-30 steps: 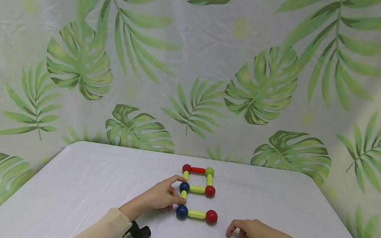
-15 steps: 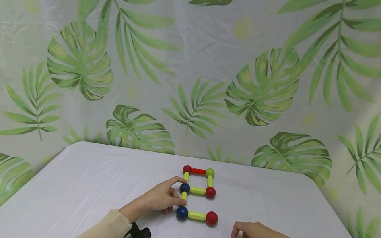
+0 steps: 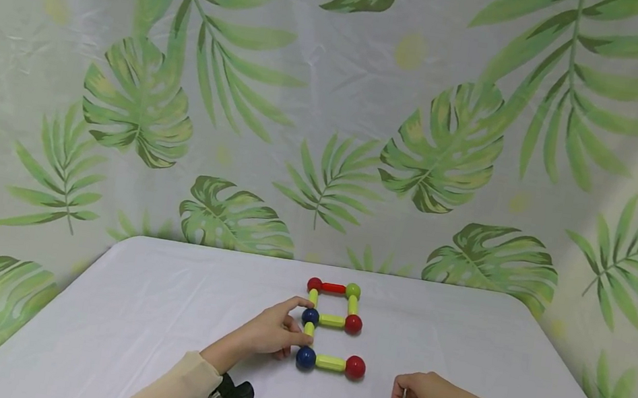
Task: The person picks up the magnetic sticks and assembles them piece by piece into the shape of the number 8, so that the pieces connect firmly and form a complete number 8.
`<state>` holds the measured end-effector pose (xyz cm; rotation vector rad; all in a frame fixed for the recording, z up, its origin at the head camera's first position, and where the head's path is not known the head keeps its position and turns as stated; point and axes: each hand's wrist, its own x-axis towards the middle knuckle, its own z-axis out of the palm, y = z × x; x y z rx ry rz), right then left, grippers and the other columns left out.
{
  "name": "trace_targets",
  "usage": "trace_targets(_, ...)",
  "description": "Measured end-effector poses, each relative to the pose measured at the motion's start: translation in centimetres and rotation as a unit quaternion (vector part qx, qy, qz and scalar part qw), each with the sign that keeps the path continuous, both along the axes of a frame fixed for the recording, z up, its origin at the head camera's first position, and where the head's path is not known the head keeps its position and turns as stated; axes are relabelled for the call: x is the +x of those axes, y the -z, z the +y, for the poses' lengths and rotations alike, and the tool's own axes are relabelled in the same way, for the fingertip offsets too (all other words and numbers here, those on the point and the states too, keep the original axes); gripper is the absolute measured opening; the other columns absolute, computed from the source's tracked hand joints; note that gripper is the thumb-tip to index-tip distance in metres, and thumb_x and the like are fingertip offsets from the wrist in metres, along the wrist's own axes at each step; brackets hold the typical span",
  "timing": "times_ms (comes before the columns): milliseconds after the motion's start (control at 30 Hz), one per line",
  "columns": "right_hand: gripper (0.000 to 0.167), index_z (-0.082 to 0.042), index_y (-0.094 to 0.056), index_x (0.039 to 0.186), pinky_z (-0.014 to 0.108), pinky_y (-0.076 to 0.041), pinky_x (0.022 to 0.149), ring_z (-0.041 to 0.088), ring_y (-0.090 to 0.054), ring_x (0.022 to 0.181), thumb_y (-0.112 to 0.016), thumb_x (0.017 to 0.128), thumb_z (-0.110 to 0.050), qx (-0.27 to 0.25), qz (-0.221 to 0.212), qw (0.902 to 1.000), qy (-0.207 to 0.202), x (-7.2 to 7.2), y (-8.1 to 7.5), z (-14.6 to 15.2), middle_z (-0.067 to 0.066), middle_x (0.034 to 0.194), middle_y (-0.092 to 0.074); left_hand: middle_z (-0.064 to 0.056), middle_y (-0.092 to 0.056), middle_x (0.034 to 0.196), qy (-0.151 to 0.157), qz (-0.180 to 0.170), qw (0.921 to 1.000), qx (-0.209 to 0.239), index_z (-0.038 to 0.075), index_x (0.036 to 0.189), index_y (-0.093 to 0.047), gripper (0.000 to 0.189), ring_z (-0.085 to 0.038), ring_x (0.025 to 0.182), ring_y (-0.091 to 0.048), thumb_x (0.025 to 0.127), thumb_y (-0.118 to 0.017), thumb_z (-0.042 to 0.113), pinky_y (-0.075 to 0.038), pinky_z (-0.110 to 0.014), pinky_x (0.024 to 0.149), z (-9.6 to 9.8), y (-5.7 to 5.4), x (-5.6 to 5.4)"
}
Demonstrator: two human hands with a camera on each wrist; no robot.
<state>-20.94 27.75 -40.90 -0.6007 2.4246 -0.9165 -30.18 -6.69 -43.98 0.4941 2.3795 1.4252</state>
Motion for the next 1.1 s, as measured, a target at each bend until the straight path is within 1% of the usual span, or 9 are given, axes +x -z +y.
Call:
trace_targets(400, 0.025, -0.016, -0.065, 0.095, 0.019, -0.039, 0.056, 0.005, -0.052, 0.062, -0.088, 0.088, -0.022, -0.012, 0.001, 0.9999, -0.006, -0.3, 0.4, 0.3, -0.006, 0.072, -0.058, -0.002, -0.069, 0.091, 0.000, -0.001, 1.0000, 0.006, 0.022, 0.152, -0.052, 0.065, -0.014, 0.059, -0.060, 0.095, -0.083, 0.024, -0.051, -0.025, 0.053, 0.0, 0.1, -0.1)
trace_targets(600, 0.022, -0.014, -0.066, 0.097, 0.019, -0.042, 0.056, 0.005, -0.056, 0.060, -0.085, 0.091, -0.021, -0.038, -0.015, 0.9991, -0.013, -0.6, 0.7, 0.5, -0.006, 0.072, -0.061, -0.002, -0.070, 0.092, -0.001, -0.002, 1.0000, 0.008, 0.021, 0.152, -0.051, 0.066, -0.014, 0.059, -0.060, 0.095, -0.083, 0.023, -0.051, -0.025, 0.053, -0.1, 0.1, -0.1)
trace_targets(767, 0.019, -0.010, -0.067, 0.100, 0.018, -0.043, 0.056, 0.005, -0.057, 0.060, -0.082, 0.093, -0.020, -0.063, -0.044, 0.9970, -0.009, -0.8, 0.9, 0.5, -0.005, 0.072, -0.062, -0.002, -0.070, 0.091, 0.001, -0.005, 1.0000, 0.005, 0.020, 0.152, -0.051, 0.067, -0.014, 0.060, -0.060, 0.095, -0.084, 0.022, -0.051, -0.025, 0.053, -0.2, 0.2, 0.0)
trace_targets(900, 0.018, -0.009, -0.068, 0.102, 0.019, -0.044, 0.057, 0.007, -0.059, 0.061, -0.080, 0.095, -0.020, -0.072, -0.063, 0.9954, -0.005, -1.1, 1.1, 0.7, -0.004, 0.071, -0.064, -0.003, -0.071, 0.090, 0.005, -0.001, 1.0000, 0.003, 0.019, 0.153, -0.050, 0.067, -0.014, 0.059, -0.061, 0.095, -0.084, 0.021, -0.051, -0.024, 0.053, -0.2, 0.1, 0.0)
trace_targets(967, 0.018, -0.008, -0.068, 0.102, 0.020, -0.044, 0.057, 0.008, -0.059, 0.061, -0.079, 0.096, -0.020, -0.075, -0.066, 0.9950, -0.004, -1.2, 1.2, 0.8, -0.004, 0.071, -0.065, -0.003, -0.071, 0.091, 0.006, 0.000, 1.0000, 0.003, 0.018, 0.153, -0.050, 0.067, -0.013, 0.059, -0.062, 0.095, -0.084, 0.021, -0.051, -0.024, 0.053, -0.1, 0.0, 0.1)
trace_targets(1100, 0.018, -0.008, -0.067, 0.104, 0.020, -0.044, 0.058, 0.009, -0.060, 0.063, -0.078, 0.096, -0.020, -0.073, -0.055, 0.9958, 0.002, -1.4, 1.2, 1.0, -0.002, 0.071, -0.066, -0.003, -0.071, 0.091, 0.007, 0.000, 0.9999, 0.007, 0.019, 0.152, -0.050, 0.066, -0.013, 0.060, -0.061, 0.095, -0.083, 0.021, -0.051, -0.024, 0.053, 0.0, -0.1, 0.1)
